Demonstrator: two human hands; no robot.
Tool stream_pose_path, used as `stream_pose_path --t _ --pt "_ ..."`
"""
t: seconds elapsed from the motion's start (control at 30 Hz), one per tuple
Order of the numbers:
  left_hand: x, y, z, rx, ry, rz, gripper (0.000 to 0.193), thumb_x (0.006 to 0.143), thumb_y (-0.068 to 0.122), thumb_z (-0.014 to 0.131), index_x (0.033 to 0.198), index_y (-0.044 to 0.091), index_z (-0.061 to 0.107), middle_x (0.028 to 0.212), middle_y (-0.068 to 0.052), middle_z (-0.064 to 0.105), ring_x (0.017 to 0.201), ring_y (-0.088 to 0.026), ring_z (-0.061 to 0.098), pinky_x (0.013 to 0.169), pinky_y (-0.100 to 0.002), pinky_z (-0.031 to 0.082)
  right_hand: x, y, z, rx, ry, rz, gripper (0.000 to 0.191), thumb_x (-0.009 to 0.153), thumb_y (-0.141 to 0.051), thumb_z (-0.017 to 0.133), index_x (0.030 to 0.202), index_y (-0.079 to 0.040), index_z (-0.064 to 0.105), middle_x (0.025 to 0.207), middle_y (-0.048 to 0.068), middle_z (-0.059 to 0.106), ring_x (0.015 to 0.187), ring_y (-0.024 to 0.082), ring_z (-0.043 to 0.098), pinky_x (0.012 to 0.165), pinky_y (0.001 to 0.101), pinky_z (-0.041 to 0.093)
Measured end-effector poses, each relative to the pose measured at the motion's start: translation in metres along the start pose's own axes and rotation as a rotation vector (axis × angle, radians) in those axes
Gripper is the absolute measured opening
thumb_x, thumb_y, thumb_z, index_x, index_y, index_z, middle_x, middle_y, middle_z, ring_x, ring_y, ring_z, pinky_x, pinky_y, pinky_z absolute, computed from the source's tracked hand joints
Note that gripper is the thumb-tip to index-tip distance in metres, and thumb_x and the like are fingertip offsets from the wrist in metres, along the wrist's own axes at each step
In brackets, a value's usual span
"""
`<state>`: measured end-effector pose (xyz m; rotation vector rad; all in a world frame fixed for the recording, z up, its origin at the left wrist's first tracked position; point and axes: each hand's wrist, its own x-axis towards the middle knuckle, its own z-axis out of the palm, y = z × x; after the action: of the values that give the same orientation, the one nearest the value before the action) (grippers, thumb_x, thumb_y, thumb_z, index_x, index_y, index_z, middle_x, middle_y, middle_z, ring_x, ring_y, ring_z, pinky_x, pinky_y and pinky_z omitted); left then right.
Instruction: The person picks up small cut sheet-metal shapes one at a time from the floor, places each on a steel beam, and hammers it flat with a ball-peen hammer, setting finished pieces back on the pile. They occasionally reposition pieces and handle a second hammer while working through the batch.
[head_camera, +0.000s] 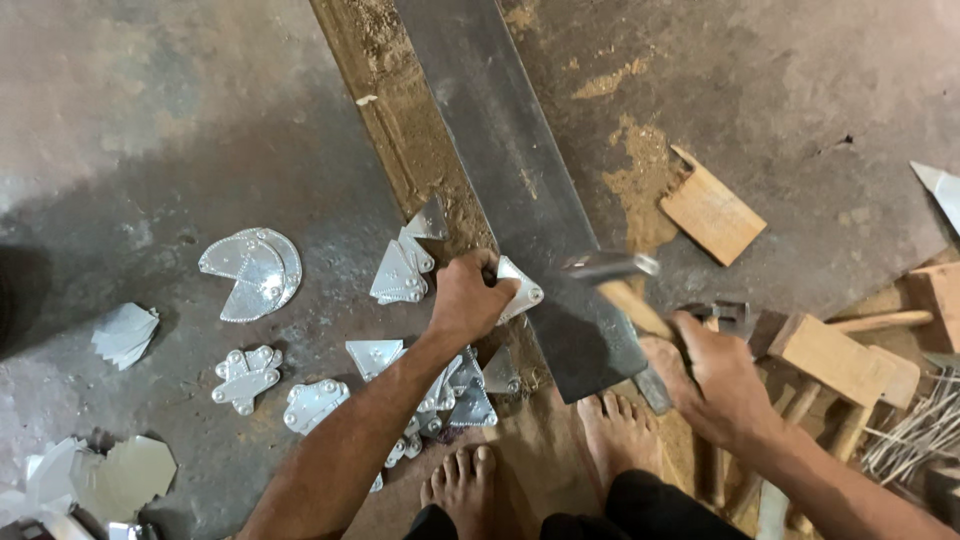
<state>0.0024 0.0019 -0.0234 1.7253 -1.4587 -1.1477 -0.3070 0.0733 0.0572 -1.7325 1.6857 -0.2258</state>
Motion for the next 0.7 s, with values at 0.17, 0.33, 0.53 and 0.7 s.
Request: stream_pose_path --t 0.17,0.33,0.53,0.7 --pt "0.001 -0.005 0.003 0.012 -0.026 -0.013 0.026 0.079 0.023 0.079 0.086 -0.001 0.071 0.073 -0.012 0.074 0.064 -0.018 0.072 0.062 -0.034 0.058 0.002 -0.006 0.015 -0.181 0.006 -0.189 0.040 0.092 -0.025 0.059 0.124 0.001 0.059 0.064 0.010 0.066 0.054 0.023 0.062 0.048 0.0390 0.053" --pt "-0.002 -0.009 0.001 -0.190 -0.064 -0.069 0.020 0.084 0.019 0.074 0.094 0.002 0.072 0.079 -0.009 0.071 0.070 -0.015 0.067 0.065 -0.034 0.055 0.020 -0.011 0.013 -0.129 -0.199 0.276 0.042 0.101 -0.029 0.059 0.138 -0.008 0.055 0.063 0.011 0.064 0.050 0.023 0.052 0.045 0.0402 0.045" --pt "-0.042 -0.003 -0.046 -0.951 -0.285 -0.647 0.022 0.101 0.020 0.046 0.097 0.006 0.062 0.076 -0.006 0.063 0.067 -0.019 0.059 0.063 -0.037 0.055 -0.005 0.016 -0.086 0.389 0.289 0.044 0.040 0.101 -0.022 0.058 0.140 -0.021 0.050 0.065 0.002 0.064 0.049 0.014 0.048 0.039 0.0297 0.044" --pt "-0.090 0.047 -0.096 -0.793 -0.215 -0.550 0.034 0.107 0.033 0.045 0.101 0.007 0.066 0.070 0.000 0.051 0.061 -0.013 0.047 0.058 -0.033 0.048 -0.002 0.016 -0.136 0.573 0.646 -0.299 0.016 0.101 -0.025 0.057 0.116 -0.018 0.054 0.070 -0.001 0.060 0.056 0.010 0.050 0.043 0.0278 0.044"
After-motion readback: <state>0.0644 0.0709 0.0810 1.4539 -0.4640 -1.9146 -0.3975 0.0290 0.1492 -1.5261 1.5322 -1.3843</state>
